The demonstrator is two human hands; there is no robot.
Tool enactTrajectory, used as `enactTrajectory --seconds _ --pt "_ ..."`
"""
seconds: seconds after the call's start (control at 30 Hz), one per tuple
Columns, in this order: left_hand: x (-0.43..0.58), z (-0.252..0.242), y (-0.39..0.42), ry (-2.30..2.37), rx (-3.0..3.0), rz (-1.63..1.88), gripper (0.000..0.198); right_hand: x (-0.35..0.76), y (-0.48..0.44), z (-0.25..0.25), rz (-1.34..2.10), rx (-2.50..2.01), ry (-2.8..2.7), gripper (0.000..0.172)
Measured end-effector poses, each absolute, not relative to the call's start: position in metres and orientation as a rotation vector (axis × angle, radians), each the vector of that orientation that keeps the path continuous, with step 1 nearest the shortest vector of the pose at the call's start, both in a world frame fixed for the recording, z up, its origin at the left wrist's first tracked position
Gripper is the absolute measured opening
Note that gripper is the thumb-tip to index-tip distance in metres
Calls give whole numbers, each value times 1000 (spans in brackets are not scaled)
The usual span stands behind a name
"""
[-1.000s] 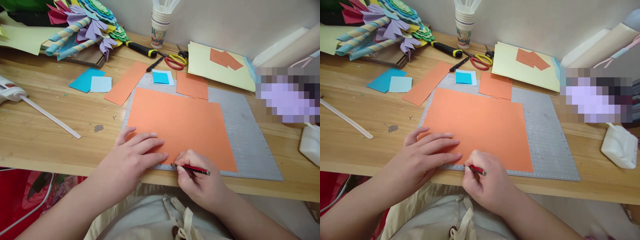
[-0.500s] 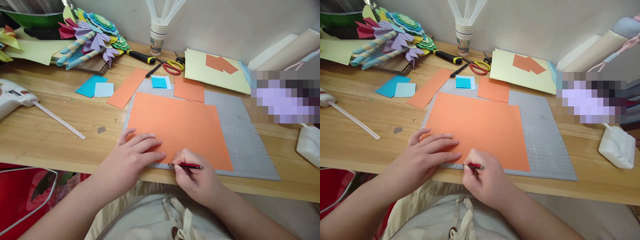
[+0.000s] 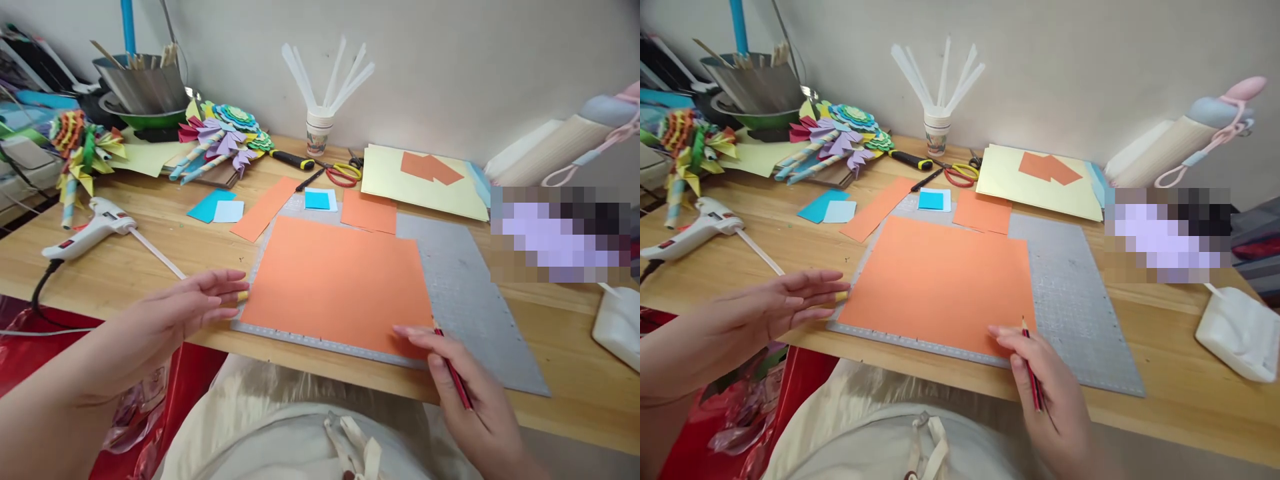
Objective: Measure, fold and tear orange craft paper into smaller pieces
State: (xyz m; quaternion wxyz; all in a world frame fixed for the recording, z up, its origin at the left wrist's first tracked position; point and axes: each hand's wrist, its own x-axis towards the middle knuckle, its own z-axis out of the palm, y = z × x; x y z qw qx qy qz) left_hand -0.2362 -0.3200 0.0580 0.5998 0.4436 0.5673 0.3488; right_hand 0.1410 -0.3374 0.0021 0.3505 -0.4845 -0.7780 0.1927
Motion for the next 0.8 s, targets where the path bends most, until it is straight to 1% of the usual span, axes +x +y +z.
enactTrajectory --seconds 0.1,0.3,0.47,0.57,0.67,0.73,0.8 --pt "-237 63 -316 1314 1018 762 35 155 -343 -4 424 -1235 -2148 29" --pt "-228 68 -297 1312 728 724 37 159 -346 -13 363 -1140 -2299 32" --pt "-211 61 -289 1176 808 707 36 155 -345 -12 334 -1124 -2278 31" --pt "-182 57 -304 1121 999 902 40 153 -344 -11 320 -1100 -2278 31" --pt "-138 52 -326 1062 1132 1158 62 152 -344 -9 327 -1095 -2281 32" --pt "-110 46 -332 1162 1041 1309 60 152 -345 -9 328 -1105 -2285 32" --pt "-91 41 -329 1251 872 1322 54 153 -346 -10 342 -1118 -2293 32"
